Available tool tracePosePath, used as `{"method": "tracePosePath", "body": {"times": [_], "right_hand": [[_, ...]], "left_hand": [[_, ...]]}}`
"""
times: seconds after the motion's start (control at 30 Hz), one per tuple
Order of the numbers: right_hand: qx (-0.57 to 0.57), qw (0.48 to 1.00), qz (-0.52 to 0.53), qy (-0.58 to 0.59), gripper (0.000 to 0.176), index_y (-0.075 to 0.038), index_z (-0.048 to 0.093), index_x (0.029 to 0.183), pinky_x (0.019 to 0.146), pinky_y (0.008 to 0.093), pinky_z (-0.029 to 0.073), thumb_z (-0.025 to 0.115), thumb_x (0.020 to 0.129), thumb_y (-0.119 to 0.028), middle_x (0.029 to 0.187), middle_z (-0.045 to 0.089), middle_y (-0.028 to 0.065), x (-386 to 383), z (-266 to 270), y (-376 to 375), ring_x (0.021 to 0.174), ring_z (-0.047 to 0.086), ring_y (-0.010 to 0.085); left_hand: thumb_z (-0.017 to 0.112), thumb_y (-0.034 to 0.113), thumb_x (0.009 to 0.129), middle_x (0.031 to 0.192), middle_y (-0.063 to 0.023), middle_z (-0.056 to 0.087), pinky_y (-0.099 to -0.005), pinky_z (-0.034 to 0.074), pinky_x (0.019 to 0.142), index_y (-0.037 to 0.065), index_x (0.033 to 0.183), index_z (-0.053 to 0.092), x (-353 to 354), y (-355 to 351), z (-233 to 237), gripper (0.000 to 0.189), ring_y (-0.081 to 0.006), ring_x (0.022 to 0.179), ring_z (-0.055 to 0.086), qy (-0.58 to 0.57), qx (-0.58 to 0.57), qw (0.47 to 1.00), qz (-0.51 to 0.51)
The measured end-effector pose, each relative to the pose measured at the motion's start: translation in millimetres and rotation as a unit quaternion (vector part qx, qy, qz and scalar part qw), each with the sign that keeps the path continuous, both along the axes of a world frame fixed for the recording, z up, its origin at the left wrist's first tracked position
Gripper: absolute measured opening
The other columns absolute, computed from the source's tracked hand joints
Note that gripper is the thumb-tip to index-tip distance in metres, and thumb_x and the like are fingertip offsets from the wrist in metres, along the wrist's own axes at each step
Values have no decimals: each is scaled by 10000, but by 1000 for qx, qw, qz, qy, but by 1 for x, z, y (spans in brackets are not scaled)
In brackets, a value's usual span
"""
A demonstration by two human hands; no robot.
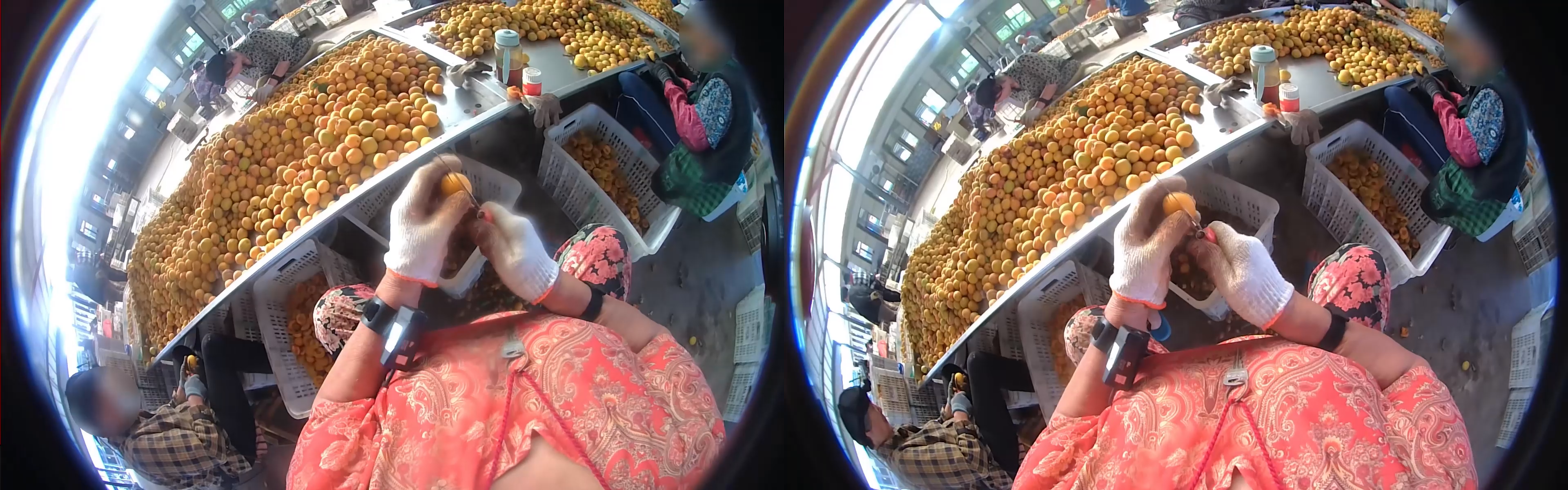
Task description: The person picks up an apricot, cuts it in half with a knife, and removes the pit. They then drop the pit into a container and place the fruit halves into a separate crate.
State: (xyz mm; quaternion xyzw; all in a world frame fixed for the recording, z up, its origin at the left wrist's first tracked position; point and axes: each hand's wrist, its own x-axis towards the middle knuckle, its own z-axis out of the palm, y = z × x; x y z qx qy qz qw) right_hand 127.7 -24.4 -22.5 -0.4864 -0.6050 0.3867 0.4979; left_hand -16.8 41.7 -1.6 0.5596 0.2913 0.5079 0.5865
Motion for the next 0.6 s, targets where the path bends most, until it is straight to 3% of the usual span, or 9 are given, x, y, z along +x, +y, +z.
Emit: {"method": "tracePosePath", "body": {"times": [0.1, 0.13, 0.2, 0.27, 0.33, 0.43, 0.5, 0.57, 0.6], "right_hand": [[22, 997, -26, 64, 150, 3, 559, 1016, 572, 326, 469, 511, 1016, -140, 723, 610, 111, -5, -7, 0, 668, 599, 125], [14, 999, -25, 46, 173, -2, 570, 1006, 565, 315, 463, 491, 1028, -154, 733, 621, 77, -5, -4, 1, 669, 572, 101], [85, 995, -45, -17, 193, -1, 575, 1005, 561, 290, 450, 488, 1035, -171, 741, 611, 41, -4, -18, 11, 660, 529, 82], [-1, 999, -11, 51, 219, -12, 578, 990, 544, 245, 405, 491, 1044, -206, 712, 559, -7, -4, -6, 8, 643, 481, 53], [-13, 989, -12, 147, 252, -58, 589, 989, 537, 188, 325, 481, 1061, -274, 725, 469, -85, -5, -7, 6, 641, 402, 1], [16, 995, -46, 81, 222, -49, 589, 1053, 559, 195, 359, 530, 1047, -263, 772, 490, -71, 3, 1, 10, 671, 433, 14], [148, 983, -86, 68, 213, -10, 592, 1039, 625, 224, 438, 574, 1025, -222, 830, 581, -11, 0, -9, 22, 762, 529, 52], [58, 989, -68, 121, 174, -7, 603, 997, 636, 222, 455, 609, 1004, -180, 846, 613, 0, 4, 10, 14, 775, 543, 49], [14, 968, -46, 245, 180, -14, 600, 949, 610, 221, 439, 612, 1003, -186, 791, 579, -25, 1, 14, 14, 739, 512, 33]], "left_hand": [[636, 83, 948, 899, -31, 631, -242, 541, 651, 0, 1132, 626, 14, -6, -7, 202, -102, 743, 595, -142, -147, 979, 3], [644, 109, 957, 909, -33, 629, -235, 537, 611, 14, 1118, 632, 19, -5, -13, 187, -98, 733, 583, -143, -131, 981, 31], [641, 126, 966, 907, -14, 625, -233, 511, 630, 25, 1120, 633, 22, -9, -14, 184, -89, 754, 585, -193, -125, 973, 34], [594, 161, 1000, 920, -50, 632, -247, 510, 622, 12, 1140, 616, 22, 2, -29, 205, -119, 722, 596, -178, -54, 981, 62], [580, 186, 1009, 913, -46, 631, -247, 505, 613, 19, 1155, 618, 9, -1, -22, 224, -119, 701, 593, -163, -80, 981, 71], [531, 255, 1033, 892, -33, 632, -251, 491, 574, 48, 1213, 619, 1, -11, -20, 289, -110, 663, 584, -131, -117, 984, 28], [519, 189, 1025, 899, -10, 610, -223, 425, 560, 79, 1225, 612, 0, -22, -15, 246, -78, 652, 523, -137, -152, 979, -13], [503, 166, 1023, 914, -37, 612, -227, 438, 593, 25, 1272, 576, 0, -25, -14, 295, -90, 674, 529, -121, -116, 985, -35], [497, 161, 1021, 938, -54, 620, -228, 441, 609, 10, 1309, 553, -3, -26, -12, 330, -99, 704, 541, -104, -108, 988, -32]]}}
